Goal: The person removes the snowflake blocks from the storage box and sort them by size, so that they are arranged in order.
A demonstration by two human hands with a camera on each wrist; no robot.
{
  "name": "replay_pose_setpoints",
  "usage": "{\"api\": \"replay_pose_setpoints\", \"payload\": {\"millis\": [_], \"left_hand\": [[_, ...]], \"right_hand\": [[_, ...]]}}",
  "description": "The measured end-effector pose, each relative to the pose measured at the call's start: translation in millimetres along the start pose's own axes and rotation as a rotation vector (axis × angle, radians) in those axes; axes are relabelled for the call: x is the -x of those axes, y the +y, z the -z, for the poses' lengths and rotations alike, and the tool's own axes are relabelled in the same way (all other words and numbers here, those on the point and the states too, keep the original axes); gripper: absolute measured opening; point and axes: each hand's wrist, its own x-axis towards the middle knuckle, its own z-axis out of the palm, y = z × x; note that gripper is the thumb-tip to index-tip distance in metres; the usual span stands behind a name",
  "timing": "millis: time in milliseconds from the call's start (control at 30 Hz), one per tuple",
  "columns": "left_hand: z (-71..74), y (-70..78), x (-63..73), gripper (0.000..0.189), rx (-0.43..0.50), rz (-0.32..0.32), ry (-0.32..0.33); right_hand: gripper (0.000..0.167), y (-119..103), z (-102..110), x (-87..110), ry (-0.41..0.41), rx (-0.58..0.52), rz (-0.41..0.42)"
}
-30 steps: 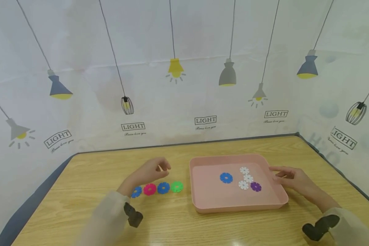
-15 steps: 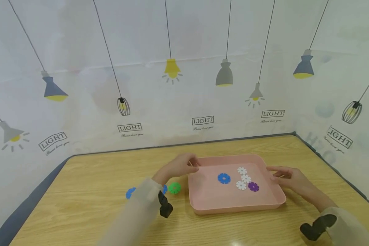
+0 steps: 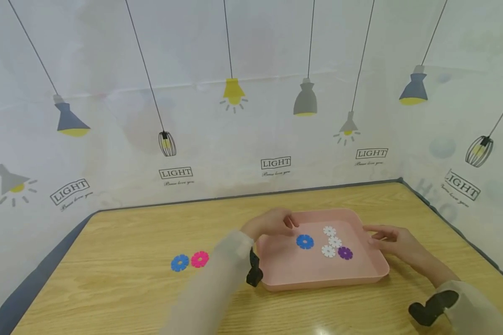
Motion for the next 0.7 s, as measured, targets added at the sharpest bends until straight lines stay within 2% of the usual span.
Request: {"api": "replay_pose_setpoints", "payload": {"millis": [233,433,700], "left_hand": [[-8.7,11.7,-14.0,0.032,-0.035,0.049,-0.104],[-15.0,14.7,-20.5,0.04,-0.016,0.042,-0.173],[-21.7,14.9,-26.0,0.037,0.005,0.029,-0.165]], "right_hand": [[0.055,-2.6,0.1,2.9,0.001,-0.007,-0.002],[0.054,-2.7,0.9,3.1,-0.009,-0.015,0.003],[0.055,-2.0,0.7,0.8,-0.003,-0.004,-0.008]]}}
